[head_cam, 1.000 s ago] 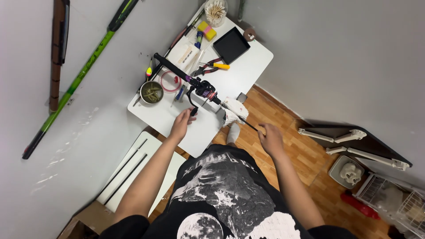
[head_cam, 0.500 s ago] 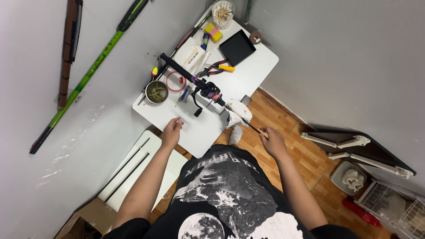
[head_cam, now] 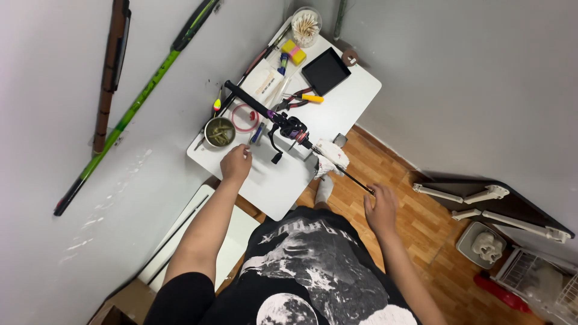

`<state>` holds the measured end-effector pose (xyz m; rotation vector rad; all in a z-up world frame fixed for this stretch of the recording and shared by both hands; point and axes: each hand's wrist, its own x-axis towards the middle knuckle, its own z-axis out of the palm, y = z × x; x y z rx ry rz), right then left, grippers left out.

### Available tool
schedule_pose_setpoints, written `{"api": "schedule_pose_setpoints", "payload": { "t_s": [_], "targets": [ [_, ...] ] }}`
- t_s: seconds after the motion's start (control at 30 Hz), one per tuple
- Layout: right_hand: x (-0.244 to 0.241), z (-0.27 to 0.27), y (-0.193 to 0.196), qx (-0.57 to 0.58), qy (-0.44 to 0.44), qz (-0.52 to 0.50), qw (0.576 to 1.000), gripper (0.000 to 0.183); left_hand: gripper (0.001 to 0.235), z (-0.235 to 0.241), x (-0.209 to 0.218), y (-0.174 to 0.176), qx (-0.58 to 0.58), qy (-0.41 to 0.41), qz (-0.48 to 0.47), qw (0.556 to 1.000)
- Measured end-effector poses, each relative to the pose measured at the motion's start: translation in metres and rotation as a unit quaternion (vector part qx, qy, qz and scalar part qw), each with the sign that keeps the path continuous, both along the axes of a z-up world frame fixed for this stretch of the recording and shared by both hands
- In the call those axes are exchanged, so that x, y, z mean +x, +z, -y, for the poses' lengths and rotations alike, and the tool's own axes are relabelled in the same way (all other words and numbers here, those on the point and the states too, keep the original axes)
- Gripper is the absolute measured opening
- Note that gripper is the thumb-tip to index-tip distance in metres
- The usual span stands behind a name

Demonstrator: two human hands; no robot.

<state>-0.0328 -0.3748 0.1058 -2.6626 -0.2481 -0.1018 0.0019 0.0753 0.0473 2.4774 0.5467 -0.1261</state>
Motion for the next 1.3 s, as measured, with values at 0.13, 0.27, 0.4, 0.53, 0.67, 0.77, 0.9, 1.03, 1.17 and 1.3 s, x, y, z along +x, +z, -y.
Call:
{"api": "schedule_pose_setpoints", "payload": {
  "t_s": [0.13,0.27,0.4,0.53,0.67,0.77,0.9,1.03,1.17,1.3],
  "targets": [
    [-0.027,0.004,0.002,0.020,-0.025,0.009,0.999,0.029,0.022,0.005,0.015,-0.004,0.033,-0.053,0.017,0.998],
    [-0.050,0.010,0.000,0.064,-0.042,-0.007,0.997,0.024,0.019,0.012,0.022,0.003,0.041,-0.040,-0.013,0.998],
    [-0.061,0.022,-0.010,0.071,-0.067,-0.003,0.995,0.021,0.020,0.016,0.025,0.003,0.034,-0.027,0.000,0.999],
    [-0.063,0.035,-0.013,0.077,-0.072,-0.003,0.994,0.018,0.022,0.023,0.024,0.013,0.026,-0.029,0.009,0.999],
    [-0.041,0.051,-0.016,0.093,-0.063,0.014,0.994,0.016,0.022,0.034,0.025,0.005,0.025,-0.013,0.017,0.999],
    [-0.023,0.064,-0.020,0.088,-0.035,-0.002,0.995,0.015,0.020,0.041,0.006,-0.004,-0.008,0.022,0.029,0.999],
    [0.001,0.077,-0.020,0.077,-0.022,-0.091,0.993,0.021,0.026,0.066,-0.033,-0.001,-0.060,0.108,0.017,0.992],
    [0.025,0.086,-0.028,0.104,0.000,-0.170,0.980,0.020,0.031,0.089,-0.068,0.016,-0.098,0.174,-0.035,0.979],
    [0.050,0.085,-0.033,0.109,0.060,-0.196,0.973,0.022,0.034,0.108,-0.083,0.030,-0.176,0.228,-0.020,0.957],
    [0.067,0.081,-0.037,0.112,0.085,-0.224,0.964,0.023,0.031,0.131,-0.087,0.039,-0.237,0.242,0.014,0.941]
  ]
}}
